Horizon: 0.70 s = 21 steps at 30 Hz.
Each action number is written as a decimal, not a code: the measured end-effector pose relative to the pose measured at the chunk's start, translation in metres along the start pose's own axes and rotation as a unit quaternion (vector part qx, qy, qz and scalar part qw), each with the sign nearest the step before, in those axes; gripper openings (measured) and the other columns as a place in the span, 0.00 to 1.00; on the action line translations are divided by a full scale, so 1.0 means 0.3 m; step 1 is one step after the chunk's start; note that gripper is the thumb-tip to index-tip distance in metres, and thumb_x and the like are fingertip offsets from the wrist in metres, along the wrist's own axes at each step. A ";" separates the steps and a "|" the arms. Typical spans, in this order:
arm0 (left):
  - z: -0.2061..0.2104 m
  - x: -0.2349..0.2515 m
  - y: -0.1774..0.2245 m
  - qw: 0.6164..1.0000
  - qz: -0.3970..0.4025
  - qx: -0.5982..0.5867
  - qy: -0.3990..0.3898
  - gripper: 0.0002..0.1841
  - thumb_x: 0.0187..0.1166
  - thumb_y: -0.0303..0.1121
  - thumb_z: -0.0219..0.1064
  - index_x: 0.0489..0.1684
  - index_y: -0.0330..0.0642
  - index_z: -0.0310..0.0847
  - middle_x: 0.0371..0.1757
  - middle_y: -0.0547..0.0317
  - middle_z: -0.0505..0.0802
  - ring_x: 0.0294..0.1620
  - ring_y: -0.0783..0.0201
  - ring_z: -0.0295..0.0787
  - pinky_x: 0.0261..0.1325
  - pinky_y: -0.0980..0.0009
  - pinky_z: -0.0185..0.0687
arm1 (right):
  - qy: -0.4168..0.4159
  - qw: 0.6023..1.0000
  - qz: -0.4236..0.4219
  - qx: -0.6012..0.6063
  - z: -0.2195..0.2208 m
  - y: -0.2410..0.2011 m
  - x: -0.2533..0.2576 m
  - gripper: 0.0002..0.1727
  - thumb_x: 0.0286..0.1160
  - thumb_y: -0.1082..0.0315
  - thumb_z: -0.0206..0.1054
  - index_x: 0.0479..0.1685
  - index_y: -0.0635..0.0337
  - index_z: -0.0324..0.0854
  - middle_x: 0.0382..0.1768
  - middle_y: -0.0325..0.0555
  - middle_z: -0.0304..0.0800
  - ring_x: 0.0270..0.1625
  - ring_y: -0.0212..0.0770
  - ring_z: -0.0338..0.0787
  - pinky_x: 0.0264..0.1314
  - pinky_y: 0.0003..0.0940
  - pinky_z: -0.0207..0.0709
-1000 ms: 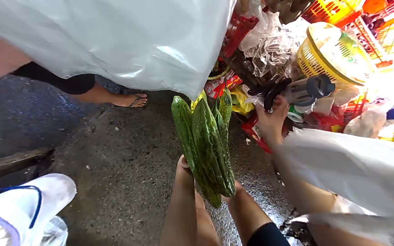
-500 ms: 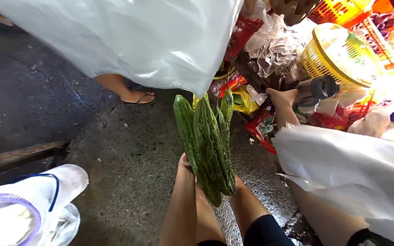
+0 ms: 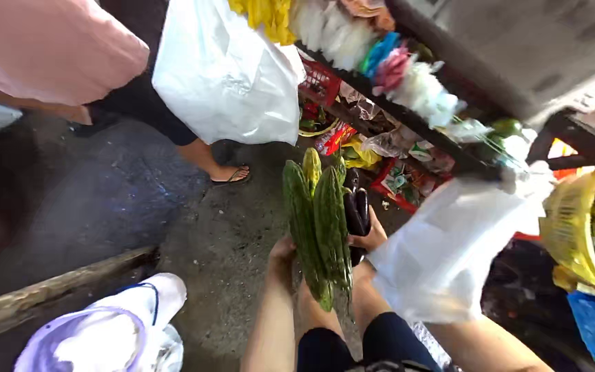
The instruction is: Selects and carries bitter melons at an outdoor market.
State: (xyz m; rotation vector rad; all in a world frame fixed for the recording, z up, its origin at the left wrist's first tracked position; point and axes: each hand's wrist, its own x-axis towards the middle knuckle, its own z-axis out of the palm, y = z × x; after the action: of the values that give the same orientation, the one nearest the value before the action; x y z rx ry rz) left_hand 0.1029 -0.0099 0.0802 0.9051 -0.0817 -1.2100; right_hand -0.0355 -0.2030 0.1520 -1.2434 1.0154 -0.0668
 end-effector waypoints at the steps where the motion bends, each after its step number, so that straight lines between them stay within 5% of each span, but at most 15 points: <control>1: 0.023 -0.040 0.032 0.998 -0.031 0.044 0.030 0.38 0.34 0.70 0.86 0.44 0.56 0.88 0.38 0.75 0.97 0.40 0.81 0.92 0.45 0.79 0.89 | 0.011 1.000 0.009 -0.016 0.011 -0.002 -0.045 0.74 0.25 0.69 0.88 0.90 0.69 0.43 0.73 0.61 0.76 0.68 0.36 0.84 0.71 0.28 0.79; 3: 0.084 -0.103 0.101 0.982 -0.093 0.138 0.090 0.50 0.21 0.77 0.85 0.44 0.48 0.84 0.33 0.75 0.93 0.34 0.82 0.89 0.39 0.80 0.87 | 0.030 0.999 0.012 -0.006 0.024 0.013 -0.138 0.69 0.29 0.74 0.86 0.88 0.73 0.48 0.71 0.63 0.78 0.68 0.37 0.84 0.72 0.29 0.78; 5: 0.130 -0.158 0.134 0.959 -0.147 0.211 0.116 0.56 0.20 0.78 0.84 0.47 0.42 0.81 0.32 0.73 0.92 0.33 0.81 0.88 0.38 0.79 0.86 | -0.003 1.000 -0.028 0.001 -0.004 0.111 -0.230 0.50 0.52 0.65 0.84 0.79 0.77 0.63 0.64 0.52 0.86 0.64 0.28 0.85 0.70 0.25 0.78; 7: 0.161 -0.222 0.118 0.931 -0.170 0.296 0.129 0.45 0.51 0.68 0.78 0.54 0.33 0.78 0.36 0.65 0.91 0.36 0.78 0.87 0.42 0.76 0.85 | -0.053 0.995 -0.020 0.083 -0.034 0.147 -0.316 0.38 0.57 0.57 0.81 0.67 0.70 0.76 0.53 0.40 0.93 0.55 0.25 0.89 0.63 0.28 0.84; 9: 0.224 -0.271 0.074 0.885 -0.222 0.372 0.172 0.27 0.87 0.42 0.57 0.67 0.20 0.71 0.50 0.42 0.88 0.48 0.63 0.83 0.57 0.62 0.81 | -0.033 0.978 -0.004 0.207 -0.057 0.194 -0.363 0.56 0.32 0.59 0.89 0.74 0.66 0.68 0.55 0.46 0.92 0.55 0.35 0.92 0.62 0.38 0.89; 11: 0.271 -0.296 -0.011 0.870 -0.249 0.368 0.214 0.22 0.95 0.37 0.45 0.68 0.24 0.72 0.45 0.46 0.89 0.41 0.65 0.83 0.49 0.64 0.83 | -0.002 0.968 0.000 0.250 -0.094 0.292 -0.411 0.69 0.24 0.58 0.91 0.84 0.63 0.55 0.62 0.51 0.87 0.60 0.40 0.91 0.65 0.41 0.87; 13: 0.256 -0.330 -0.115 0.918 -0.235 0.279 0.153 0.21 0.93 0.45 0.46 0.54 0.34 0.77 0.31 0.61 0.92 0.31 0.72 0.89 0.38 0.72 0.88 | 0.026 0.953 0.011 0.303 -0.131 0.412 -0.480 0.68 0.29 0.60 0.91 0.85 0.62 0.54 0.62 0.52 0.87 0.61 0.41 0.91 0.65 0.42 0.87; 14: 0.235 -0.341 -0.170 0.944 -0.237 0.214 0.087 0.23 0.87 0.53 0.56 0.49 0.39 0.81 0.33 0.60 0.95 0.34 0.70 0.93 0.40 0.70 0.91 | 0.042 0.942 0.019 0.331 -0.151 0.475 -0.524 0.66 0.31 0.59 0.90 0.85 0.62 0.54 0.62 0.52 0.87 0.60 0.41 0.91 0.65 0.43 0.87; 15: 0.222 -0.333 -0.230 0.954 -0.255 0.158 0.016 0.28 0.69 0.64 0.74 0.45 0.45 0.88 0.35 0.60 0.97 0.37 0.67 0.96 0.44 0.67 0.94 | 0.059 0.930 0.023 0.361 -0.171 0.539 -0.570 0.66 0.32 0.58 0.90 0.85 0.62 0.55 0.61 0.52 0.88 0.59 0.42 0.91 0.64 0.43 0.87; 17: 0.255 -0.298 -0.348 0.934 -0.314 0.126 -0.112 0.35 0.45 0.69 0.83 0.45 0.53 0.94 0.41 0.59 0.99 0.42 0.65 0.98 0.51 0.64 0.95 | 0.091 0.896 0.005 0.434 -0.225 0.659 -0.672 0.66 0.32 0.57 0.92 0.83 0.61 0.55 0.59 0.52 0.89 0.58 0.43 0.93 0.63 0.44 0.88; 21: 0.541 -0.318 -0.583 0.884 -0.371 0.214 -0.189 0.38 0.38 0.73 0.82 0.42 0.53 0.93 0.38 0.60 0.99 0.38 0.66 0.98 0.45 0.66 0.95 | 0.189 0.845 -0.071 0.494 -0.425 0.811 -0.975 0.67 0.31 0.58 0.93 0.83 0.61 0.54 0.59 0.49 0.89 0.58 0.40 0.92 0.63 0.41 0.88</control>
State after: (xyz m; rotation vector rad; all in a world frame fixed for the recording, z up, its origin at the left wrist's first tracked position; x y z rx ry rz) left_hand -0.1508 -0.0318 0.1137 1.1134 -0.3503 -2.1421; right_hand -0.4044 -0.0459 0.1366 -0.3341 0.9991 -0.8773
